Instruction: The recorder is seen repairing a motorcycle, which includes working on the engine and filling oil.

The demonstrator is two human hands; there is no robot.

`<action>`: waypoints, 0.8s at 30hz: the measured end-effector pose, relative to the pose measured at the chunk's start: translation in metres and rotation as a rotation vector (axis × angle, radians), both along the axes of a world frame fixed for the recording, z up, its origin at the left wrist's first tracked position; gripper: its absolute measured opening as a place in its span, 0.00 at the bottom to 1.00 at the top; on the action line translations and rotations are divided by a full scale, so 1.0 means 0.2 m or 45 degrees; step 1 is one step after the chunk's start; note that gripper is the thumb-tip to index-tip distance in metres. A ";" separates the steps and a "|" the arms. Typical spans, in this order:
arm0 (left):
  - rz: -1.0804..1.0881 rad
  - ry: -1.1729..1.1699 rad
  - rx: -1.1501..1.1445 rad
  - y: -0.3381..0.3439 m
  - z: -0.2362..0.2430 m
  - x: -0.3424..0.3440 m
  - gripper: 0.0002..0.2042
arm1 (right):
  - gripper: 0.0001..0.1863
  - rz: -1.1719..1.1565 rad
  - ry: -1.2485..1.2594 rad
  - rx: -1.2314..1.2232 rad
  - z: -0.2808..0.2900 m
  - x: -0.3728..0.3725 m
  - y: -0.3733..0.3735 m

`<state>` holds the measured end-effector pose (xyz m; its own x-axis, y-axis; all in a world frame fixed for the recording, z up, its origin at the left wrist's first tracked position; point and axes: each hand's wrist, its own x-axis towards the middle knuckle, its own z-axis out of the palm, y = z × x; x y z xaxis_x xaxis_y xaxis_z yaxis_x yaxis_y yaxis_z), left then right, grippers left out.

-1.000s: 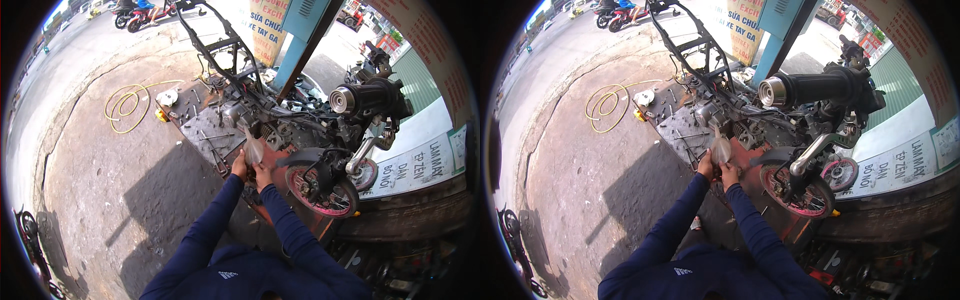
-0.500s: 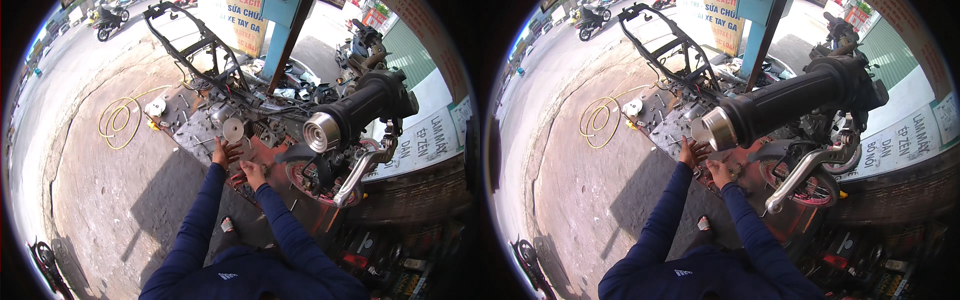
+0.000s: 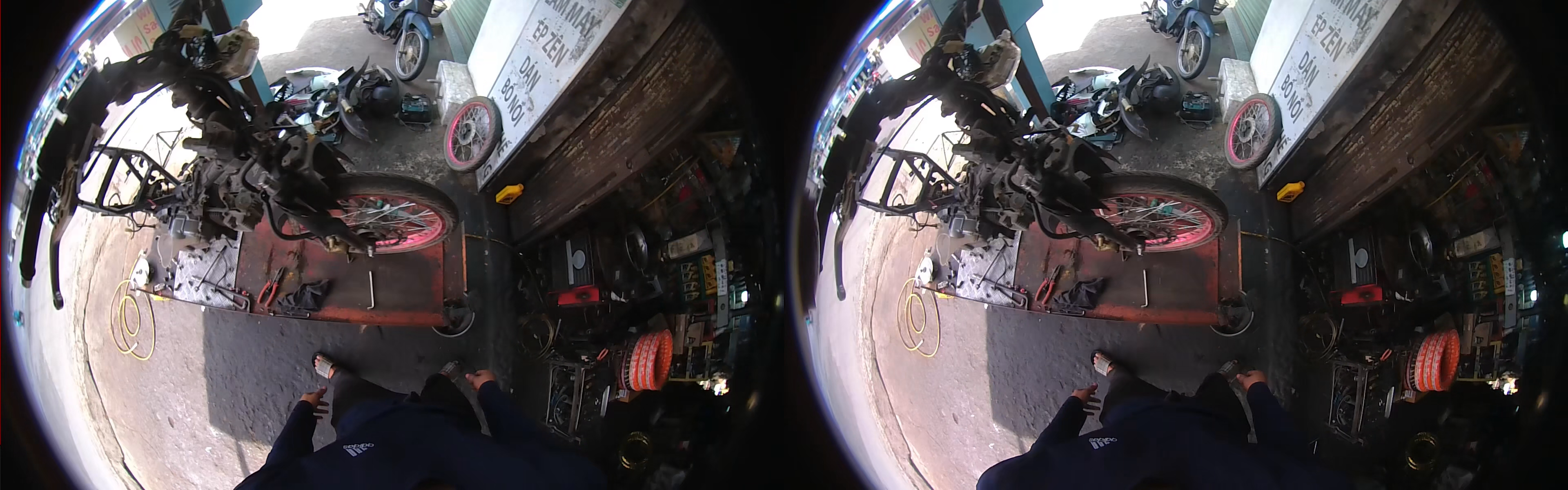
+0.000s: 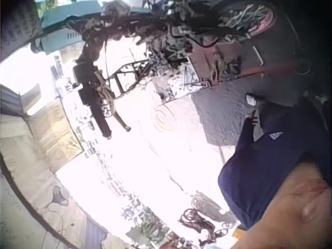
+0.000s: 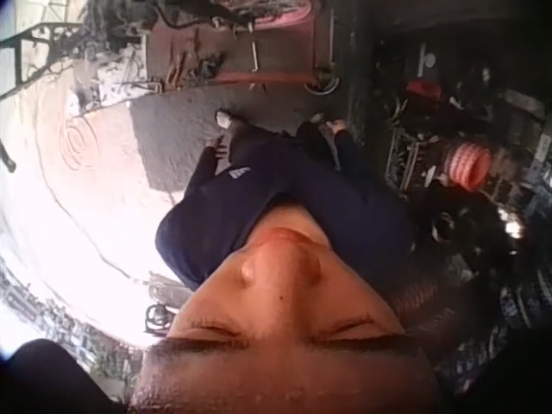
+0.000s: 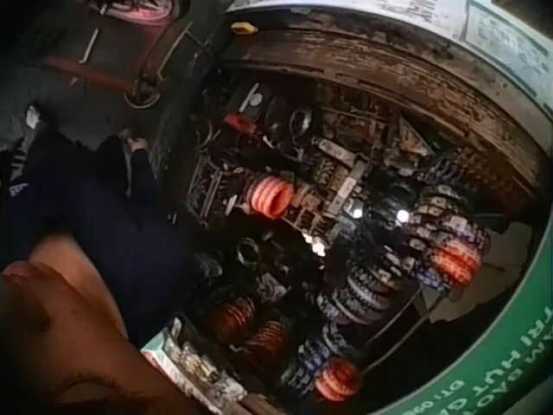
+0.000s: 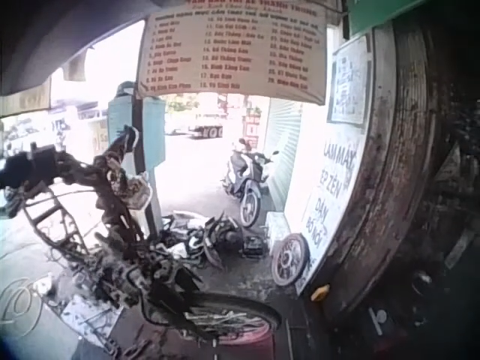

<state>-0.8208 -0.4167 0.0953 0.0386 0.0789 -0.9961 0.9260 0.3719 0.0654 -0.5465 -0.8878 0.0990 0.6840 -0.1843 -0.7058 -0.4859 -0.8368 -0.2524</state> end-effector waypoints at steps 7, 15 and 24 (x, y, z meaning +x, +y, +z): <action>-0.423 -0.060 -0.274 -1.13 -0.19 0.92 0.48 | 0.40 0.201 0.632 0.116 0.01 0.00 -0.90; -1.174 -0.564 -0.205 -1.85 0.05 2.03 0.46 | 0.35 -0.341 1.326 0.165 -0.07 0.36 -1.41; -0.217 -0.251 -0.510 -2.01 -0.24 2.84 0.37 | 0.09 -0.464 0.240 0.425 -0.25 2.08 -1.40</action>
<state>-0.2535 -0.8185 0.0476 0.2089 -0.3339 -0.9192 0.9603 0.2476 0.1283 -0.1298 -1.1685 0.0494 0.4734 -0.1305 -0.8711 -0.7929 -0.4939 -0.3569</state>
